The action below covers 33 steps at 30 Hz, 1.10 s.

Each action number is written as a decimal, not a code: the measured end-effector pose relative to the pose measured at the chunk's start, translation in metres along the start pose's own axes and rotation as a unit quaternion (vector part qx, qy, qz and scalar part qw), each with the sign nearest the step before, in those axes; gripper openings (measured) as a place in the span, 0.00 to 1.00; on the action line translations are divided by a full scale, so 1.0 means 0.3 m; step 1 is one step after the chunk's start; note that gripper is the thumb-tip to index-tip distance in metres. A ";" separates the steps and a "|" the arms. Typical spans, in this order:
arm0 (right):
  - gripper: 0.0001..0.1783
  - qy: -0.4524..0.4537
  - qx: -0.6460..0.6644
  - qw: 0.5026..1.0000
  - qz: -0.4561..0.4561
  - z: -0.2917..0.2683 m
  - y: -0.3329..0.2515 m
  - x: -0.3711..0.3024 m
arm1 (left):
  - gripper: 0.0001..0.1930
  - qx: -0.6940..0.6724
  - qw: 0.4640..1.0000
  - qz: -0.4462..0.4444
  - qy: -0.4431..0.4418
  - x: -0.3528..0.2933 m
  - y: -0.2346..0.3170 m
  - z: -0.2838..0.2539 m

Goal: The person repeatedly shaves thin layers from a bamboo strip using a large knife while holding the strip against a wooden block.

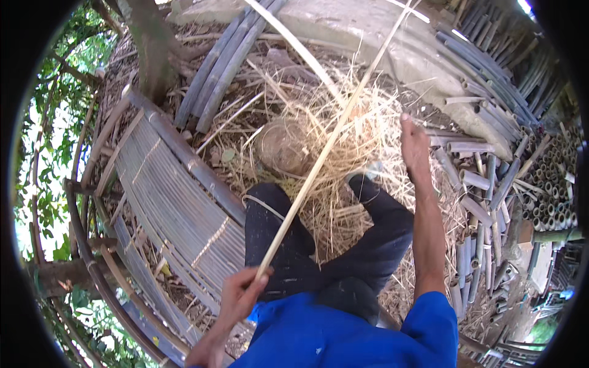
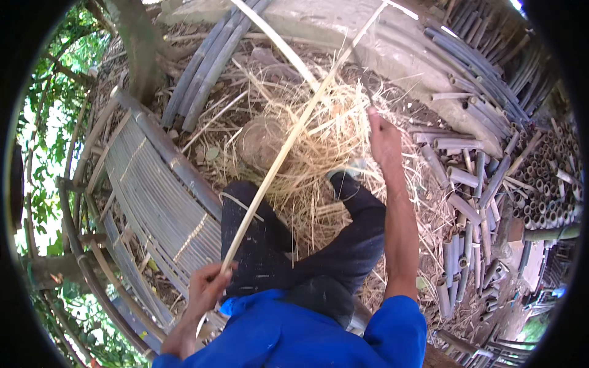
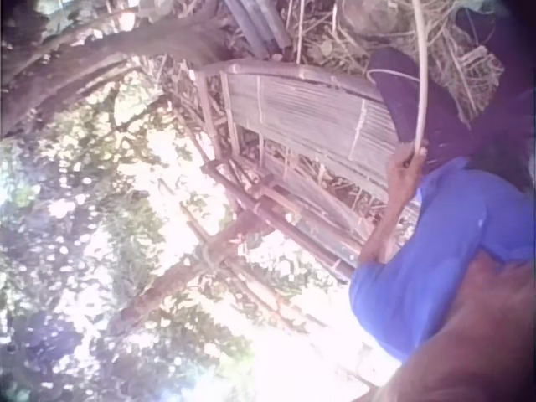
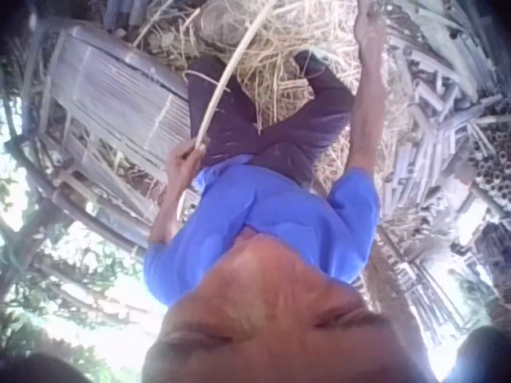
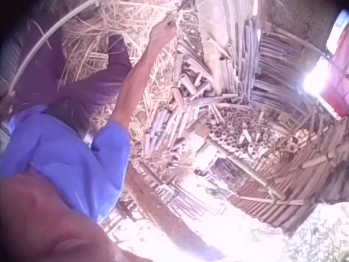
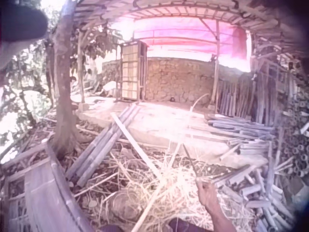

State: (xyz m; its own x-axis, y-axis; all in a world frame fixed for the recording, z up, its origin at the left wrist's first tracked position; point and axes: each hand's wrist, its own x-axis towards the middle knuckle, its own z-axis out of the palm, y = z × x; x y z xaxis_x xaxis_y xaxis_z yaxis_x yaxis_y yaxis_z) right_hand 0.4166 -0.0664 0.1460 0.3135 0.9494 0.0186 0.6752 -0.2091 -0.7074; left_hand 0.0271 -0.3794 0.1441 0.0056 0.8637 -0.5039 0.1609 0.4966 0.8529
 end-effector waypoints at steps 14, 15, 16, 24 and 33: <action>0.35 -0.175 -0.080 0.941 -0.278 0.258 0.013 -0.477 | 0.20 -0.006 0.993 0.117 0.010 0.318 0.105 0.180; 0.36 -0.178 -0.104 0.950 -0.233 0.248 0.017 -0.413 | 0.19 0.008 0.993 0.117 0.018 0.295 0.100 0.177; 0.38 -0.179 -0.131 0.957 -0.185 0.226 0.021 -0.347 | 0.19 0.007 0.993 0.117 0.014 0.267 0.108 0.179; 0.49 -0.036 -0.210 0.971 -0.104 0.126 0.124 0.086 | 0.17 0.002 0.996 0.073 0.054 0.078 -0.088 0.123; 0.40 -0.197 -0.027 0.976 -0.090 0.290 0.108 -0.338 | 0.20 -0.082 0.990 0.059 -0.100 0.393 0.076 0.163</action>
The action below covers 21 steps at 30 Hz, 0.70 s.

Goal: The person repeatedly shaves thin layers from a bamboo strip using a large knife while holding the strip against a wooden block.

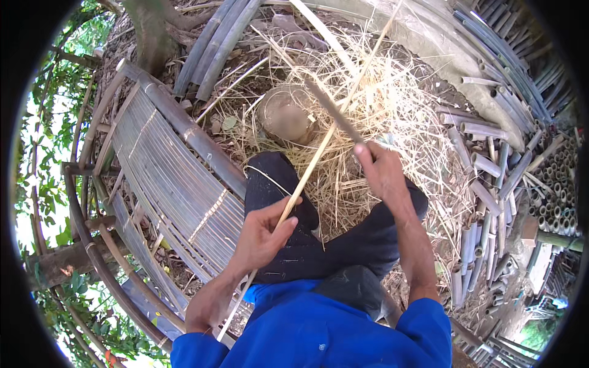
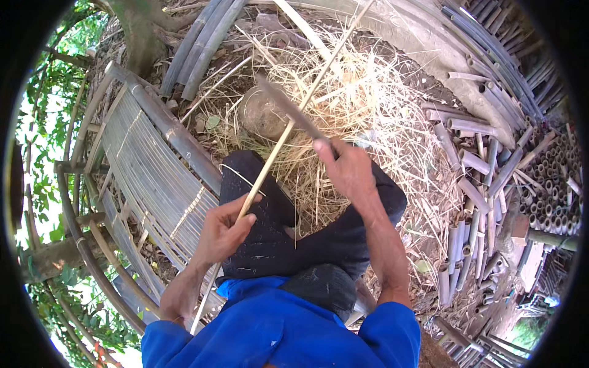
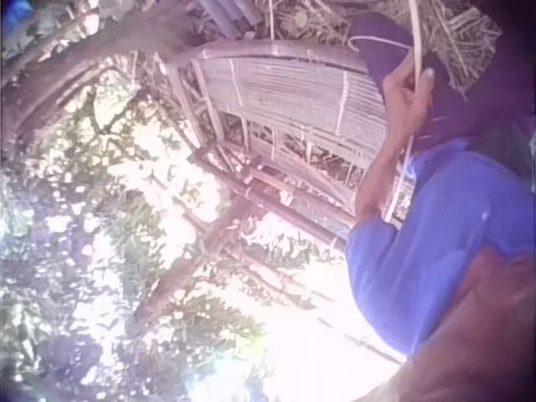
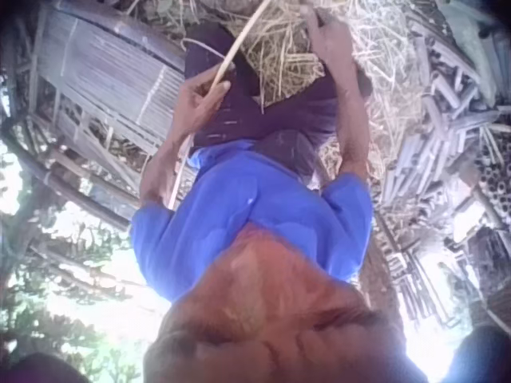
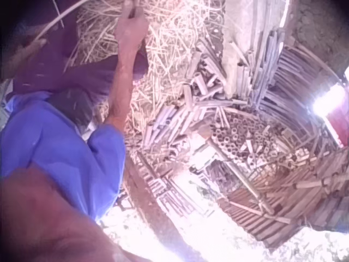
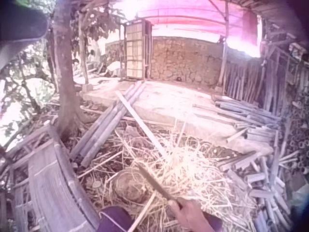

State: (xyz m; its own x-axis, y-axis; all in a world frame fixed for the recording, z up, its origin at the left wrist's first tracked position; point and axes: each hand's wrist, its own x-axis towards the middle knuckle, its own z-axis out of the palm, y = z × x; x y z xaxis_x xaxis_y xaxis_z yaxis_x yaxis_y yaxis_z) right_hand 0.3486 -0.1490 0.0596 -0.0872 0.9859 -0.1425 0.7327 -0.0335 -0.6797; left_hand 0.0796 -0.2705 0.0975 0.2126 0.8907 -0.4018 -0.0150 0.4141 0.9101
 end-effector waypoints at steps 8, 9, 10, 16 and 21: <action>0.27 -0.118 -0.038 0.984 -0.128 0.099 -0.096 -0.191 | 0.21 -0.004 0.999 0.017 0.028 0.071 -0.006 0.025; 0.27 -0.120 -0.047 0.989 -0.077 0.091 -0.104 -0.173 | 0.21 -0.003 1.000 0.017 0.026 0.065 0.001 0.022; 0.28 -0.096 0.023 0.995 0.004 0.090 -0.073 -0.120 | 0.21 -0.016 0.999 0.001 0.028 0.052 0.011 0.022; 0.29 -0.077 -0.047 0.980 -0.180 0.078 -0.074 -0.134 | 0.19 -0.002 0.998 -0.053 0.041 -0.031 0.055 0.007; 0.42 -0.011 -0.087 0.992 -0.090 -0.049 -0.040 0.055 | 0.20 0.015 0.999 -0.032 0.032 -0.133 0.110 0.006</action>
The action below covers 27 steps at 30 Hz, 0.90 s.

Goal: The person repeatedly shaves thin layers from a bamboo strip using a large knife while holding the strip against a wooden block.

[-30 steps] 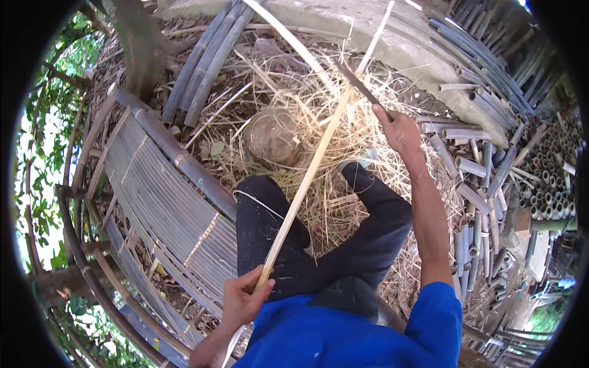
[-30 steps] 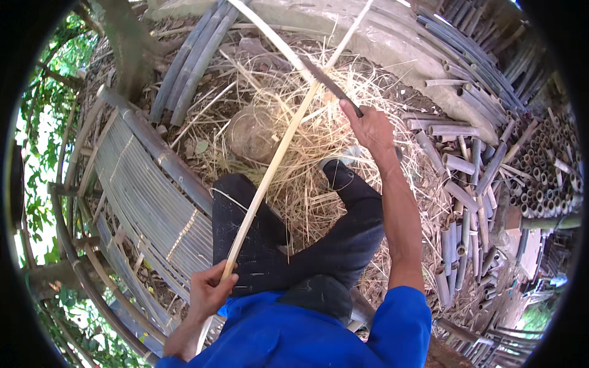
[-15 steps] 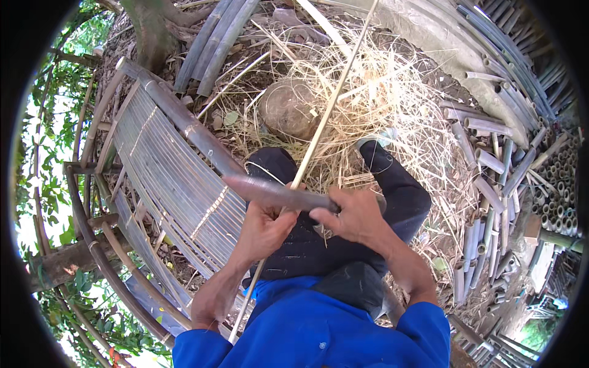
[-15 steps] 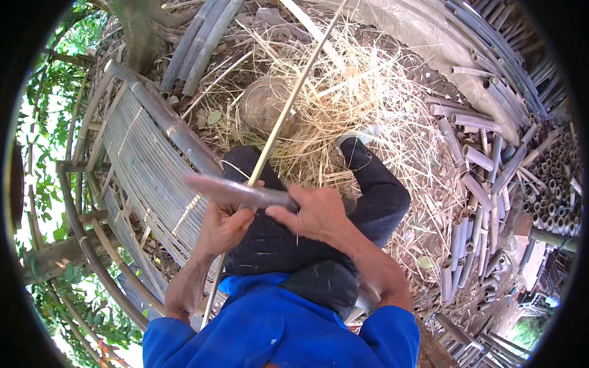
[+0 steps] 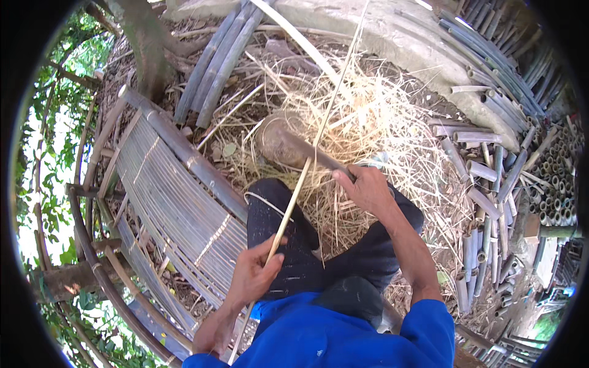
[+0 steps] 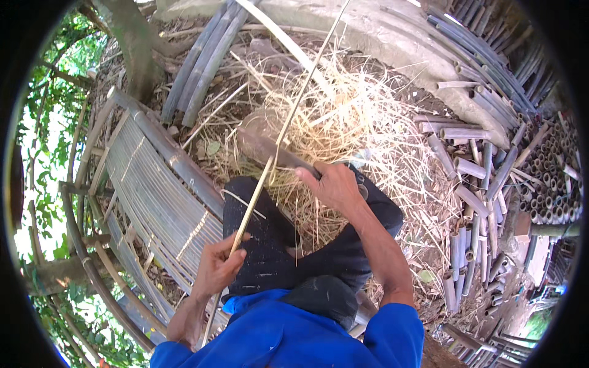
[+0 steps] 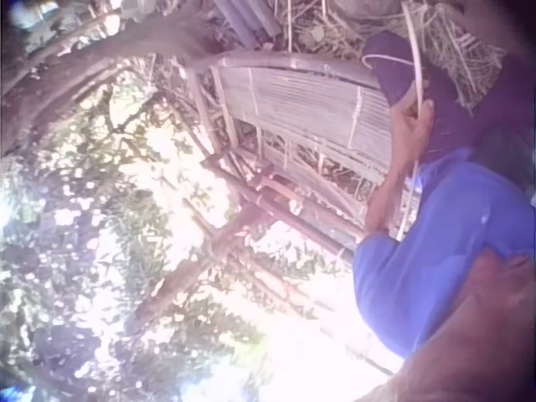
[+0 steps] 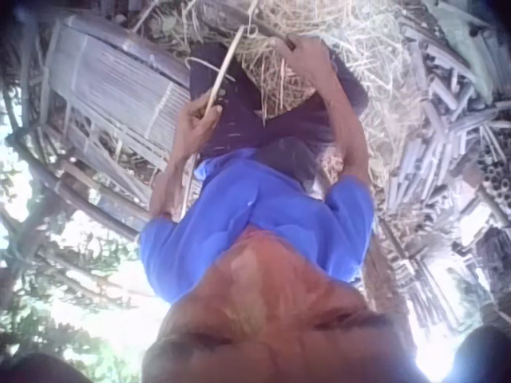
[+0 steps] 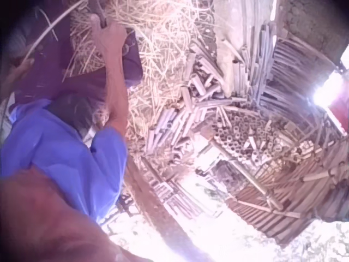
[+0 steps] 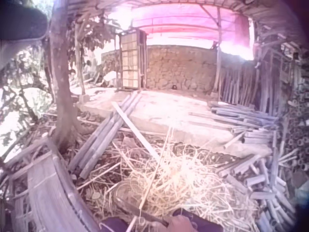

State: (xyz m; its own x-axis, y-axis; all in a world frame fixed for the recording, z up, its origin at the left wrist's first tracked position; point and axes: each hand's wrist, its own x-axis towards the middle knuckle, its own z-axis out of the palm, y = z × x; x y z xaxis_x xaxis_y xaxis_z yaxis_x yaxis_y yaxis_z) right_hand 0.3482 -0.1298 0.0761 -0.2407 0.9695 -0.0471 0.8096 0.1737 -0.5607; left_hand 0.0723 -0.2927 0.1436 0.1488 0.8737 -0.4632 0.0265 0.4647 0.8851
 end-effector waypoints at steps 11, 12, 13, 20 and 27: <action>0.45 0.062 0.301 0.931 0.196 -0.191 0.126 0.234 | 0.20 0.020 0.994 -0.108 -0.005 -0.419 -0.152 -0.088; 0.41 0.043 0.333 0.918 0.210 -0.161 0.147 0.207 | 0.20 0.021 0.994 -0.108 -0.011 -0.413 -0.141 -0.100; 0.33 0.084 0.294 0.928 0.213 -0.115 0.178 0.200 | 0.21 0.061 0.989 -0.133 -0.035 -0.399 -0.121 -0.109; 0.23 -0.014 0.404 0.910 0.096 0.113 -0.088 0.032 | 0.31 0.262 0.947 0.175 0.063 0.076 -0.120 0.054; 0.35 0.043 0.186 0.981 0.045 0.072 -0.011 -0.079 | 0.20 0.057 0.998 0.014 0.034 0.184 -0.042 0.063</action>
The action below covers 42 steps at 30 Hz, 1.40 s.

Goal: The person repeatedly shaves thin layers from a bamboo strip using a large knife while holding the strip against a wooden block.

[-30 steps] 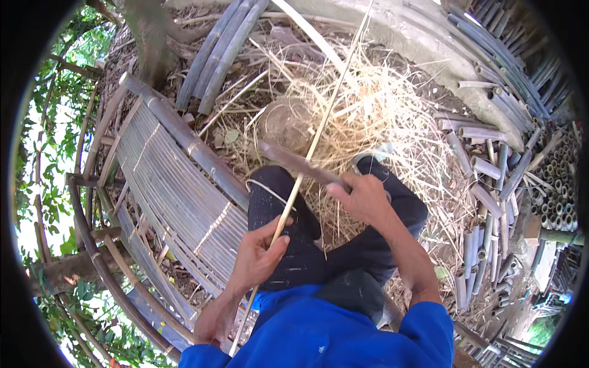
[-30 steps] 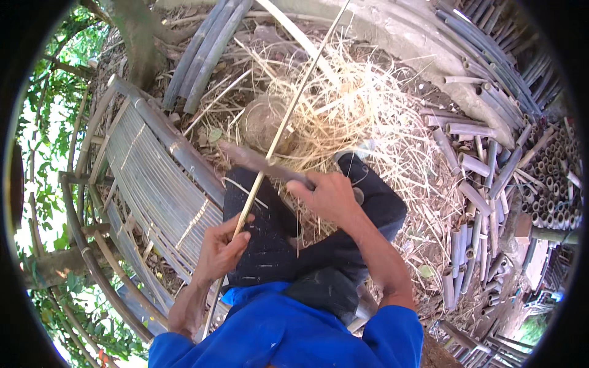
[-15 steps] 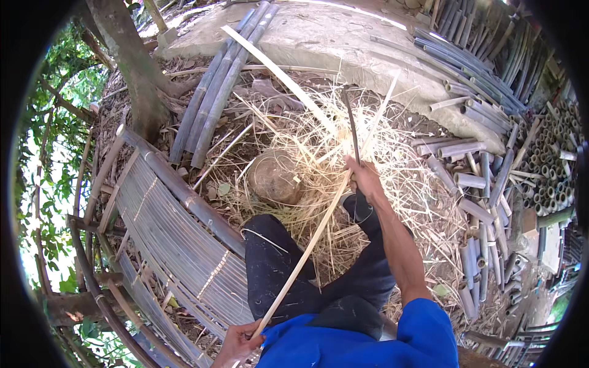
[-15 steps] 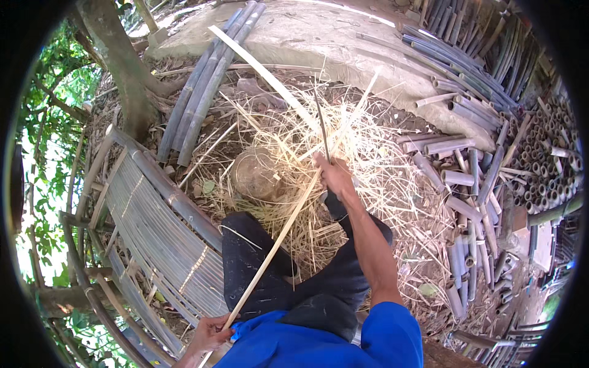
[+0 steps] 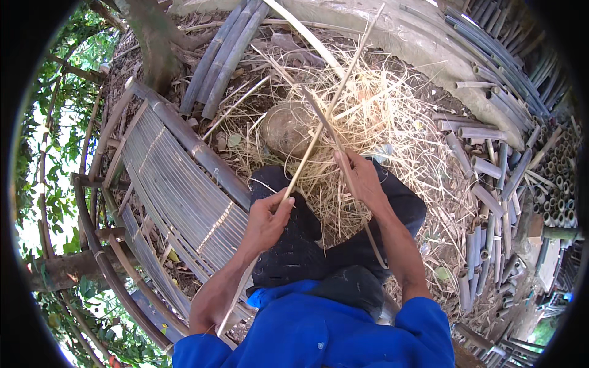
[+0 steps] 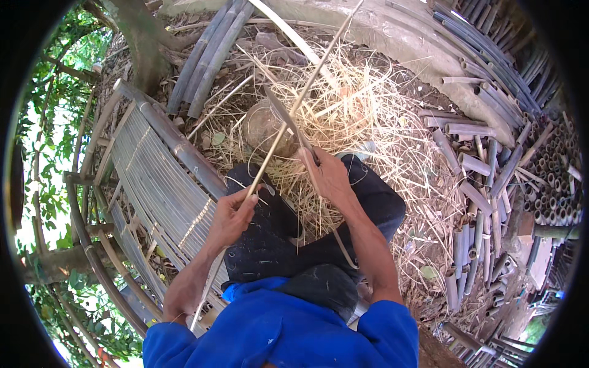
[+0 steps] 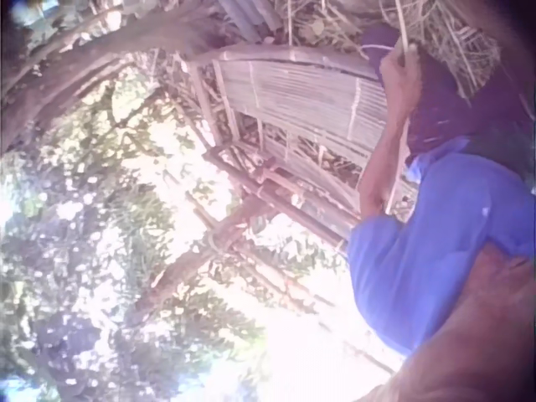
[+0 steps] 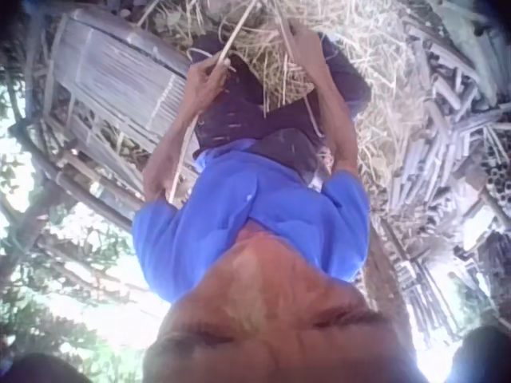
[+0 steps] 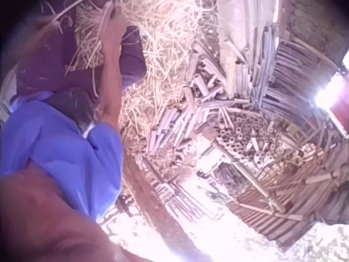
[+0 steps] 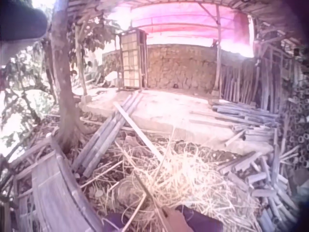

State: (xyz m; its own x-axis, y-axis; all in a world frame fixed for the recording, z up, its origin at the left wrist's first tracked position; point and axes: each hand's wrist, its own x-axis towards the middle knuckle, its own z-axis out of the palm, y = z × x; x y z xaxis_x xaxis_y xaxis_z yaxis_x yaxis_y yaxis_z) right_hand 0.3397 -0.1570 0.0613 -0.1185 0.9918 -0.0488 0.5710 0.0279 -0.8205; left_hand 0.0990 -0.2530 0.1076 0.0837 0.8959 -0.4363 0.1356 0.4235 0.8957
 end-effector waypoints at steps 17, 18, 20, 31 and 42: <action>0.35 -0.032 -0.208 0.957 -0.202 0.036 -0.039 0.011 | 0.15 0.044 0.998 -0.019 0.032 -0.135 -0.069 -0.071; 0.35 -0.056 -0.221 0.966 -0.125 0.003 -0.049 0.089 | 0.15 0.044 0.998 -0.020 0.036 -0.122 -0.043 -0.069; 0.36 -0.081 -0.141 0.986 -0.033 0.003 -0.094 0.091 | 0.15 0.046 0.998 -0.019 0.039 -0.125 -0.004 -0.070; 0.41 -0.218 -0.285 0.929 -0.096 0.010 -0.079 0.064 | 0.14 -0.013 0.987 -0.150 0.059 -0.339 -0.091 -0.094; 0.53 0.064 -0.240 0.962 0.109 -0.383 0.233 0.569 | 0.13 0.072 0.988 -0.130 0.049 -0.683 -0.216 -0.178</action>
State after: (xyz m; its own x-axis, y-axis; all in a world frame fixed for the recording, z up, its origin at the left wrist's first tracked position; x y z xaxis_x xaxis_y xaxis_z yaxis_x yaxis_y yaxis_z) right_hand 0.4528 0.0287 0.0610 0.1300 0.9871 -0.0934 0.8844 -0.1581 -0.4392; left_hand 0.0204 -0.4569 0.1436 -0.0677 0.7705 -0.6338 0.2801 0.6244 0.7291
